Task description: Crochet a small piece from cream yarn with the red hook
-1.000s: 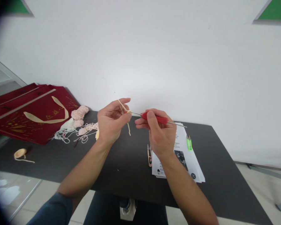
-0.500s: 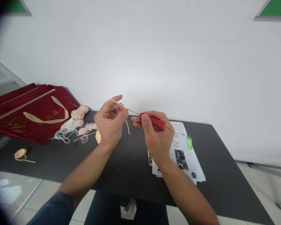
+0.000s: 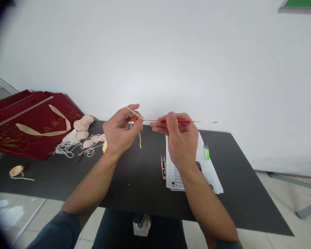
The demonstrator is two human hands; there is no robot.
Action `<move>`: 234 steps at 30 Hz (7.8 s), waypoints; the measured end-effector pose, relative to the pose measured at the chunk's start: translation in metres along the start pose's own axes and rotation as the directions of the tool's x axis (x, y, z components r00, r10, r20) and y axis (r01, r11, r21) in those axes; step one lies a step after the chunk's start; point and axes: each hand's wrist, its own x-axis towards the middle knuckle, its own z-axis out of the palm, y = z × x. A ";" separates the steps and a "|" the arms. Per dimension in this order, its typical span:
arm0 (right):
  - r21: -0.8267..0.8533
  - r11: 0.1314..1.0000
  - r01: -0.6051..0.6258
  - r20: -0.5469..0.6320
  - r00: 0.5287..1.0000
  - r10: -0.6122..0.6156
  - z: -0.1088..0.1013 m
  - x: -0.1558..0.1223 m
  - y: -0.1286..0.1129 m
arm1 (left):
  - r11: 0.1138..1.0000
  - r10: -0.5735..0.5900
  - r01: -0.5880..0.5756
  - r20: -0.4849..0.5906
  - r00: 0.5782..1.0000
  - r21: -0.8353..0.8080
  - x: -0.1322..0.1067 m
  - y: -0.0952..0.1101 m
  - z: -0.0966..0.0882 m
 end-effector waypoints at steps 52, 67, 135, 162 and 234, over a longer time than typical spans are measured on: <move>0.130 0.992 0.002 0.158 0.987 -0.023 -0.008 0.006 0.017 | 0.959 -0.270 0.263 -0.060 0.961 -0.106 -0.005 0.026 0.010; -0.024 0.975 0.222 0.102 0.971 -0.218 0.000 -0.006 0.018 | 0.987 -0.149 0.157 -0.135 0.979 0.047 -0.009 0.022 0.012; -0.003 0.980 0.198 0.200 0.961 -0.193 -0.006 -0.003 -0.003 | 0.653 -0.392 0.544 0.379 0.838 -0.527 0.012 0.013 -0.011; 0.163 0.978 -0.132 0.020 0.991 0.131 0.013 -0.005 0.021 | 0.911 -0.306 0.314 0.073 0.949 -0.268 0.004 0.013 0.000; 0.044 0.987 0.153 0.265 0.951 -0.159 -0.017 0.010 0.013 | 0.618 -0.455 0.674 0.515 0.726 -0.404 0.020 0.002 -0.022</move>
